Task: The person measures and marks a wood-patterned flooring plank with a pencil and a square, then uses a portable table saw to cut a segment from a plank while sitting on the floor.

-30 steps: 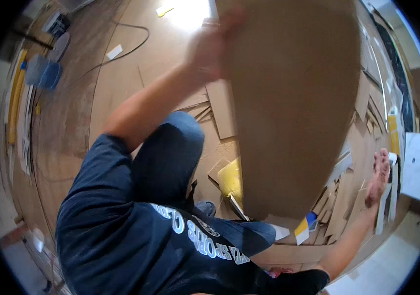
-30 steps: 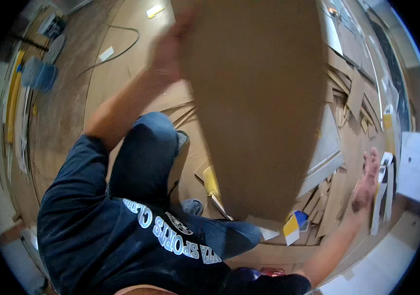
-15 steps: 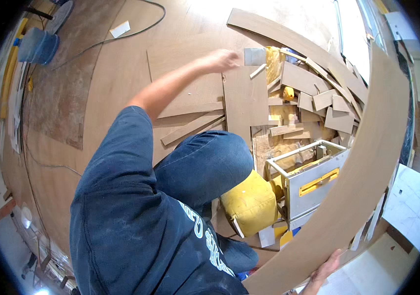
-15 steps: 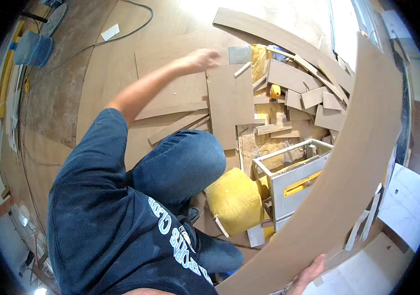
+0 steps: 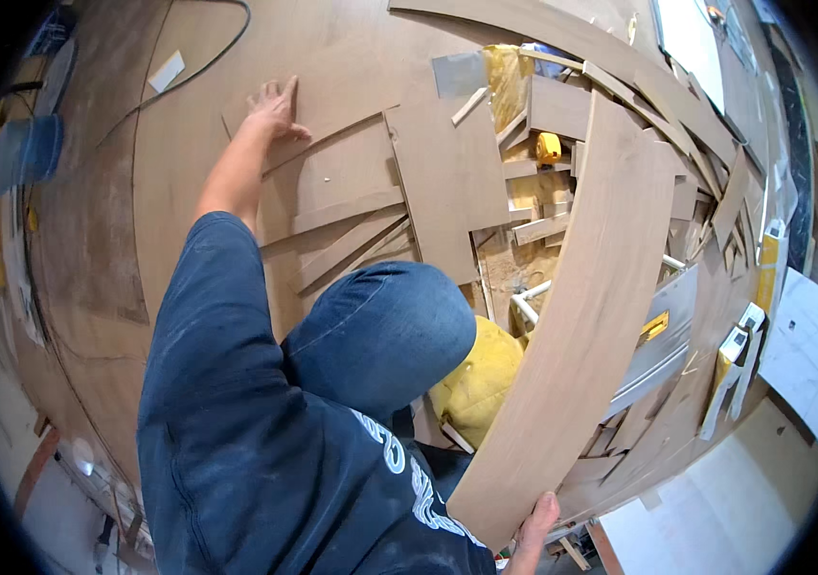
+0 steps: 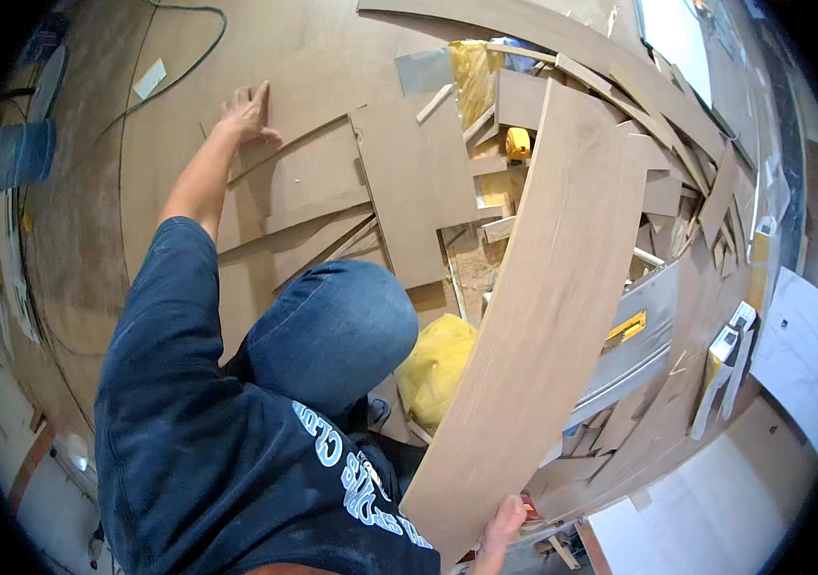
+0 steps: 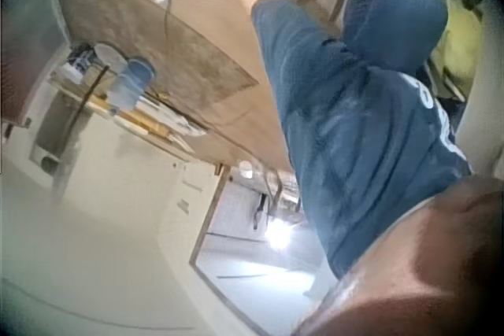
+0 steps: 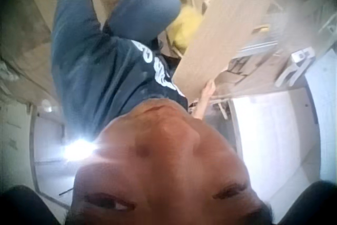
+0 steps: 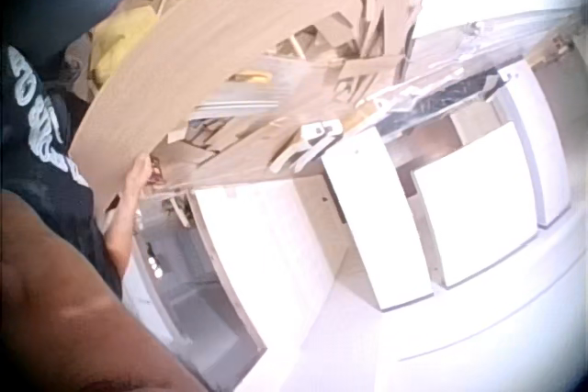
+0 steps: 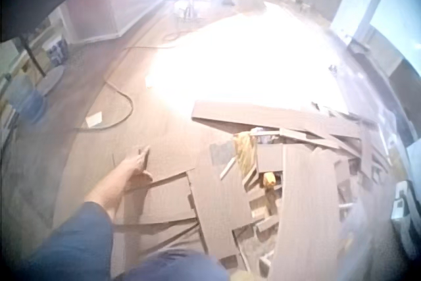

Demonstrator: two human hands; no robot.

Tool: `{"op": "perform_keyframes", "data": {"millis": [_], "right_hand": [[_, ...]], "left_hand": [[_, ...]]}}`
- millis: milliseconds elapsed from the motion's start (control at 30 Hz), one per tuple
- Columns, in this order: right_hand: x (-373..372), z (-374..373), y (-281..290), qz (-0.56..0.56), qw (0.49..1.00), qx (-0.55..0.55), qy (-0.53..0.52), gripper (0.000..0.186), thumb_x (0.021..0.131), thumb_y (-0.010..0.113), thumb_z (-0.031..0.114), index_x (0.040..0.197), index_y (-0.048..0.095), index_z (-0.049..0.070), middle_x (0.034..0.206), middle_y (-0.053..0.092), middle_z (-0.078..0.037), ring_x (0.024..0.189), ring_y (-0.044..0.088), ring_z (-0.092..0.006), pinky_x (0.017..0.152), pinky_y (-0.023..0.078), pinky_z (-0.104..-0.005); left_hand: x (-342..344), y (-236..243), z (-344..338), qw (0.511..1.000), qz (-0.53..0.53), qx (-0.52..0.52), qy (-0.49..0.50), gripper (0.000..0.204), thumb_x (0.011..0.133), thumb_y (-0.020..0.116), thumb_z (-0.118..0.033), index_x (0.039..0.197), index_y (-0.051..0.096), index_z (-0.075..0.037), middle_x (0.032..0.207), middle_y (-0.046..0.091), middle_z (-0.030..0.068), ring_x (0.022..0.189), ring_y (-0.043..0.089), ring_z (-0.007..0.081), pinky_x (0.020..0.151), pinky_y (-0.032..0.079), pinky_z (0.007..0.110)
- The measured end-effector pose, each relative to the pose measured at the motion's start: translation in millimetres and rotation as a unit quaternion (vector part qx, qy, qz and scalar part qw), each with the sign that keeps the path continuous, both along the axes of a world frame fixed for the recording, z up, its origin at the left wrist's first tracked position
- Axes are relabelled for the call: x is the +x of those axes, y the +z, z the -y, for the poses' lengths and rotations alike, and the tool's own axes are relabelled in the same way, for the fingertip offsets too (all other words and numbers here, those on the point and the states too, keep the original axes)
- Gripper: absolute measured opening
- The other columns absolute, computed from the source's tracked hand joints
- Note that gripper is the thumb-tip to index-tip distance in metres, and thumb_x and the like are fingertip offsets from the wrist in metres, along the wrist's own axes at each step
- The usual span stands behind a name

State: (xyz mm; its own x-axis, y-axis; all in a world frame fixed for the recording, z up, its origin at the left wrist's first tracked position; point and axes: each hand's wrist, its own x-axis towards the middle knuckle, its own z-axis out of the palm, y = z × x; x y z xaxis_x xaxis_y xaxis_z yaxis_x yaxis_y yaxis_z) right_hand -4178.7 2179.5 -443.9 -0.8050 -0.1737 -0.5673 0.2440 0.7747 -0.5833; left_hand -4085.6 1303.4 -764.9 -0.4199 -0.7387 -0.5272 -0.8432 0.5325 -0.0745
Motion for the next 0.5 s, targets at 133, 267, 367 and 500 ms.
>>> {"op": "perform_keyframes", "data": {"millis": [133, 267, 367, 500], "right_hand": [[-14, 36, -13, -0.003, 0.995, -0.061, -0.083, 0.044, 0.103, 0.052, 0.038, 0.072, 0.035, 0.011, 0.072, 0.036, 0.005, 0.071, 0.035, -0.0089, 0.06, 0.031, -0.0285], [-28, 45, -31, 0.022, 0.992, -0.082, -0.095, 0.042, 0.103, 0.052, 0.039, 0.076, 0.043, 0.008, 0.075, 0.045, 0.003, 0.074, 0.042, -0.0088, 0.064, 0.037, -0.0281], [-47, 46, -34, 0.077, 0.989, -0.099, -0.078, 0.044, 0.104, 0.05, 0.043, 0.107, 0.054, -0.001, 0.099, 0.061, -0.007, 0.091, 0.057, -0.0157, 0.082, 0.047, -0.0325], [-33, 78, -11, 0.045, 0.99, -0.077, -0.11, 0.044, 0.1, 0.057, 0.045, 0.101, 0.06, 0.001, 0.101, 0.067, -0.005, 0.093, 0.059, -0.0129, 0.082, 0.05, -0.0302]], "left_hand": [[83, -8, -43, 0.999, 0.04, -0.009, -0.003, 0.135, 0.057, 0.089, -0.06, 0.159, 0.01, -0.022, 0.156, 0.028, 0.0189, 0.149, 0.02, 0.0366, 0.116, 0.024, 0.061], [83, -16, 15, 1.0, 0.014, -0.009, 0.014, 0.13, 0.059, 0.088, -0.06, 0.159, 0.013, -0.022, 0.159, 0.026, 0.0183, 0.149, 0.022, 0.0358, 0.117, 0.021, 0.063], [57, -11, 51, 0.997, -0.018, -0.057, 0.045, 0.129, 0.059, 0.087, -0.061, 0.158, 0.015, -0.022, 0.162, 0.022, 0.0167, 0.15, 0.021, 0.0345, 0.118, 0.018, 0.063], [-19, 1, 13, 0.998, 0.028, 0.02, 0.057, 0.124, 0.07, 0.08, -0.064, 0.16, 0.007, -0.023, 0.166, 0.012, 0.0147, 0.153, 0.012, 0.0328, 0.121, 0.014, 0.061]]}}
